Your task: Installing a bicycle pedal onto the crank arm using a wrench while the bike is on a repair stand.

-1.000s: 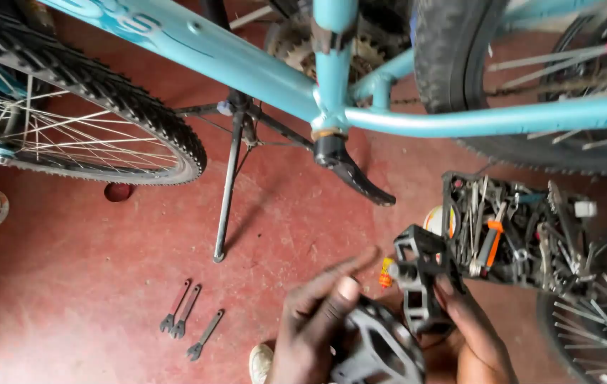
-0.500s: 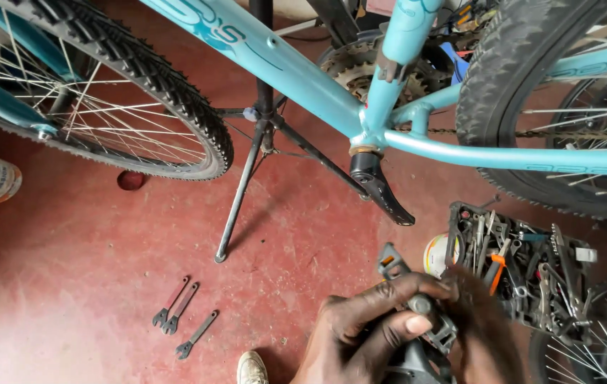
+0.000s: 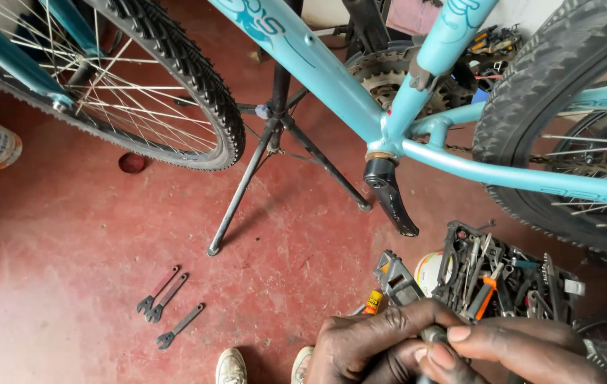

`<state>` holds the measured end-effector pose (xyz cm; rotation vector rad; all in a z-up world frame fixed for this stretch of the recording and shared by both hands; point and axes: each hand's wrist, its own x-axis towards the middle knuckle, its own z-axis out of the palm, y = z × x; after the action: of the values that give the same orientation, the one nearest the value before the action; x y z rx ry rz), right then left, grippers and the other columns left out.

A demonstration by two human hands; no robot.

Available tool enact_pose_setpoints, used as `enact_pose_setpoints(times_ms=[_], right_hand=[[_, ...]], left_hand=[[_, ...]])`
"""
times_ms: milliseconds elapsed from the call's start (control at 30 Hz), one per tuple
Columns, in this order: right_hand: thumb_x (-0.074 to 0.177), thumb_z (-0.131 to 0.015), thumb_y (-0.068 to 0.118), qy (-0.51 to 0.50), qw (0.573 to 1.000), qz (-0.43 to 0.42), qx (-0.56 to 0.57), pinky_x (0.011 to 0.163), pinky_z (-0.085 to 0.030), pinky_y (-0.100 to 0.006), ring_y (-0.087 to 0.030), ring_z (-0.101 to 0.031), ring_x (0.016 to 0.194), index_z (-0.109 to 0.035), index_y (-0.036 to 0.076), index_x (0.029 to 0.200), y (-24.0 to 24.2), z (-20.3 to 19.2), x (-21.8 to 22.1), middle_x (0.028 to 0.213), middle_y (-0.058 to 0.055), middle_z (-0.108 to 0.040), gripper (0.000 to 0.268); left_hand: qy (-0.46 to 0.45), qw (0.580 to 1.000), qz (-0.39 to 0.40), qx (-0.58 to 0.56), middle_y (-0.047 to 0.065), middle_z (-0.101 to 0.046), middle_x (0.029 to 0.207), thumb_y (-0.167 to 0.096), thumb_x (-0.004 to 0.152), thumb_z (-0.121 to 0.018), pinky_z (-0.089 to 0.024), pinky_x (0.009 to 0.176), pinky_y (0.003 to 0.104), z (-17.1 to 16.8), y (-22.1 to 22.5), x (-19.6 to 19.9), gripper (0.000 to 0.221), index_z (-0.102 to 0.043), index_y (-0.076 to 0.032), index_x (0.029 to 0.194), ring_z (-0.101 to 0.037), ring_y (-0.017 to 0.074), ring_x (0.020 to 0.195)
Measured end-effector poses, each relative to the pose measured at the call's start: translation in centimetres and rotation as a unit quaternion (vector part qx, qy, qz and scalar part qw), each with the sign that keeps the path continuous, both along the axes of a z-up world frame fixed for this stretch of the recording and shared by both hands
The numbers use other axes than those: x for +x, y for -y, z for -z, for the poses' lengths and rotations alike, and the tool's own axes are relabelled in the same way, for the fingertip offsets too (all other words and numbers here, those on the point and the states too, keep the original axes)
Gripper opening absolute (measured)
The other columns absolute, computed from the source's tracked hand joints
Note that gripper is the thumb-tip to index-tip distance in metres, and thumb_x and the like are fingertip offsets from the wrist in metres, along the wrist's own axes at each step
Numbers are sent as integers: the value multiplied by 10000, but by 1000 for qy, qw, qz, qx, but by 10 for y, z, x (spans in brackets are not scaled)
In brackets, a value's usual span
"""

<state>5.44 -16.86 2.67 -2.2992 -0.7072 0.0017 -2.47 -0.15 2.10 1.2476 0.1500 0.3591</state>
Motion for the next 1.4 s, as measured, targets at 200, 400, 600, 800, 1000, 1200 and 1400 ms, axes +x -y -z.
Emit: enact_pose_setpoints(times_ms=[200,400,600,800,1000,1200,1400], right_hand=[[542,-788,137,-94,992,-83,-15,752,-651,-258,-111,-808,784,-738,64,837,40,19,31,850,-68,-797,308],[555,-788,-32,-291,948,96,88,479,-764,-323,-304,-925,478,-787,-137,640,6,9,14,534,-299,-895,135],[589,-760,29,145,984,-103,-6,730,-605,-176,-73,-710,768,-592,84,783,-45,-17,-3,1024,-71,-579,262],[750,-615,15,-92,986,-73,117,761,-557,-268,-165,-635,881,-601,-17,1026,-71,-12,16,1052,-103,-597,278],[888,-503,81,-332,908,-59,247,613,-449,-240,-132,-554,686,-577,-43,1200,-68,-1,21,884,-163,-660,344],[764,-610,-31,-279,932,35,229,679,-439,-242,-176,-570,754,-584,-71,1094,-71,-11,-1,938,-179,-653,333],[861,-578,-5,-179,967,55,171,681,-408,-217,-140,-521,707,-596,-67,1032,-68,-16,-4,863,-138,-625,182]], left_hand=[[29,997,76,-9,41,-648,828,-318,913,-500,-507,779,273,2,-12,-2,322,-634,-31,974,-642,147,805],[48,997,55,-9,94,-687,855,-289,904,-526,-520,708,271,11,-5,1,332,-643,-9,1040,-655,152,763],[-5,994,55,-95,46,-657,854,-135,888,-560,-453,698,242,7,-14,8,233,-646,14,1045,-578,116,762],[-97,988,-70,-99,28,-704,784,-61,797,-634,-501,591,200,8,-16,30,260,-715,12,1032,-567,58,653],[-125,979,-156,-47,39,-732,745,-98,750,-669,-479,490,180,1,-10,27,274,-727,-13,1004,-561,41,574],[-107,960,-239,100,84,-730,692,-117,740,-605,-492,427,231,-16,0,7,278,-706,-52,991,-578,79,483],[-111,939,-279,168,72,-730,756,-183,746,-624,-510,423,289,-18,8,-3,264,-700,-142,995,-673,195,489]])
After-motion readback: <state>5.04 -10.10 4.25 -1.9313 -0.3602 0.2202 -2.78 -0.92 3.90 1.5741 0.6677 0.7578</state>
